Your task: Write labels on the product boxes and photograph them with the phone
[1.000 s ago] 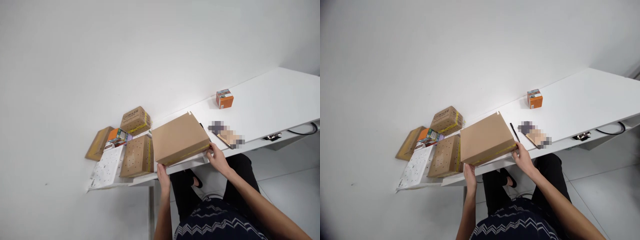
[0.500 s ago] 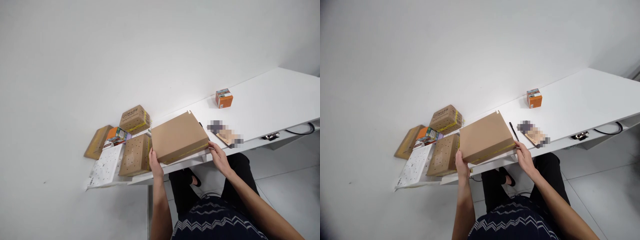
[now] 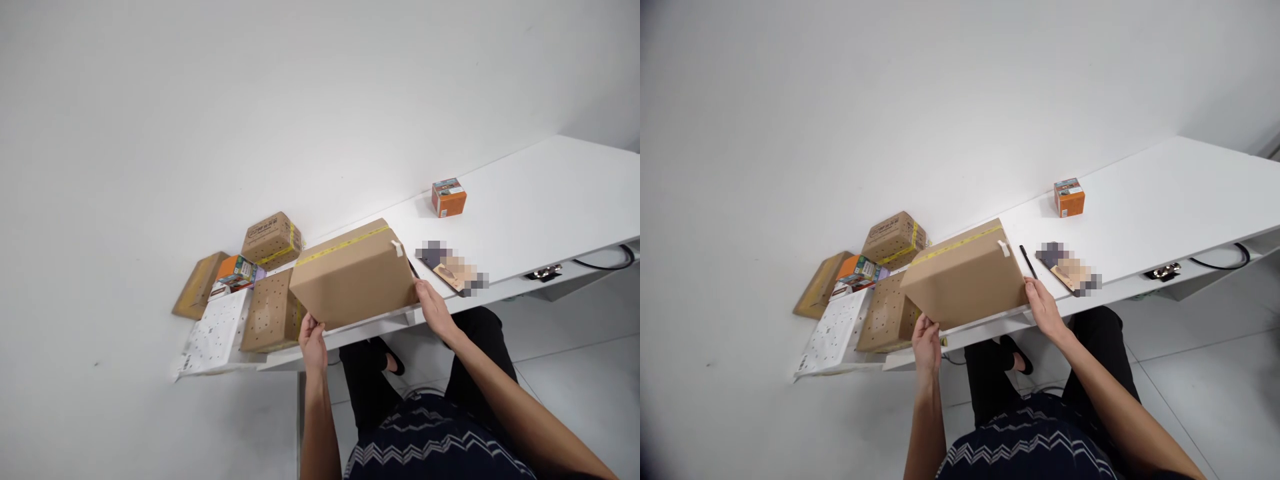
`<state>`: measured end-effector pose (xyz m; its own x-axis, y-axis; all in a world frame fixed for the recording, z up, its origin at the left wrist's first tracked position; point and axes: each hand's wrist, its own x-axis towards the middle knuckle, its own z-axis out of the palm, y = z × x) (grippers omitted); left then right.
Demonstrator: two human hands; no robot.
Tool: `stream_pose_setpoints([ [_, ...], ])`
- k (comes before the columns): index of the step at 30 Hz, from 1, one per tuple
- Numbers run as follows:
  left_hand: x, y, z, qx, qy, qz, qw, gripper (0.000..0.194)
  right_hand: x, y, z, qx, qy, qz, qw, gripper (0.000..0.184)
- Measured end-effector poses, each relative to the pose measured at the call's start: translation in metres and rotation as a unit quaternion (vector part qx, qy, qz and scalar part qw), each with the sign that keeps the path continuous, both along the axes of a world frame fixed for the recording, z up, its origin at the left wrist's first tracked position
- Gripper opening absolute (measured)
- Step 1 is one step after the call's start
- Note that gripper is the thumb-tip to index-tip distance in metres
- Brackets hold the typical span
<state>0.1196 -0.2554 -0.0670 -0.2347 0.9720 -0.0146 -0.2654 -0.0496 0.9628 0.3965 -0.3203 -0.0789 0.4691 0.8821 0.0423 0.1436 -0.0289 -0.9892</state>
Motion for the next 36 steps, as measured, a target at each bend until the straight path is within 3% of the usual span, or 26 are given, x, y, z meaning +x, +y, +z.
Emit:
stream_pose_setpoints([
  [5,-0.005,-0.007,-0.014,-0.036,-0.011,0.006,0.999,0.025,0.002,-0.01,-0.014,-0.016,-0.018,0.01,1.0,0.056],
  [9,-0.008,-0.008,-0.005,-0.029,-0.025,-0.009,0.999,0.019,0.006,-0.015,-0.014,0.0,-0.021,0.005,1.0,0.053],
  [13,-0.008,-0.003,0.011,-0.03,-0.067,0.029,0.997,0.021,0.007,-0.019,-0.01,0.018,-0.002,-0.007,1.0,0.048],
  [20,0.002,0.006,0.039,-0.005,0.034,0.024,0.999,0.058,0.005,-0.021,0.017,0.062,-0.022,-0.034,0.997,0.047],
  [26,0.008,0.004,0.05,0.031,0.021,0.048,0.998,0.033,0.001,-0.016,0.048,0.089,-0.058,-0.002,0.994,0.05],
  [30,0.002,-0.001,0.038,0.056,0.007,0.016,0.998,0.031,-0.001,-0.009,0.044,0.095,-0.016,0.009,0.995,0.048],
  [36,-0.003,-0.011,-0.005,-0.002,0.073,0.011,0.997,0.031,-0.004,-0.007,0.009,0.019,-0.023,0.004,1.0,0.044],
])
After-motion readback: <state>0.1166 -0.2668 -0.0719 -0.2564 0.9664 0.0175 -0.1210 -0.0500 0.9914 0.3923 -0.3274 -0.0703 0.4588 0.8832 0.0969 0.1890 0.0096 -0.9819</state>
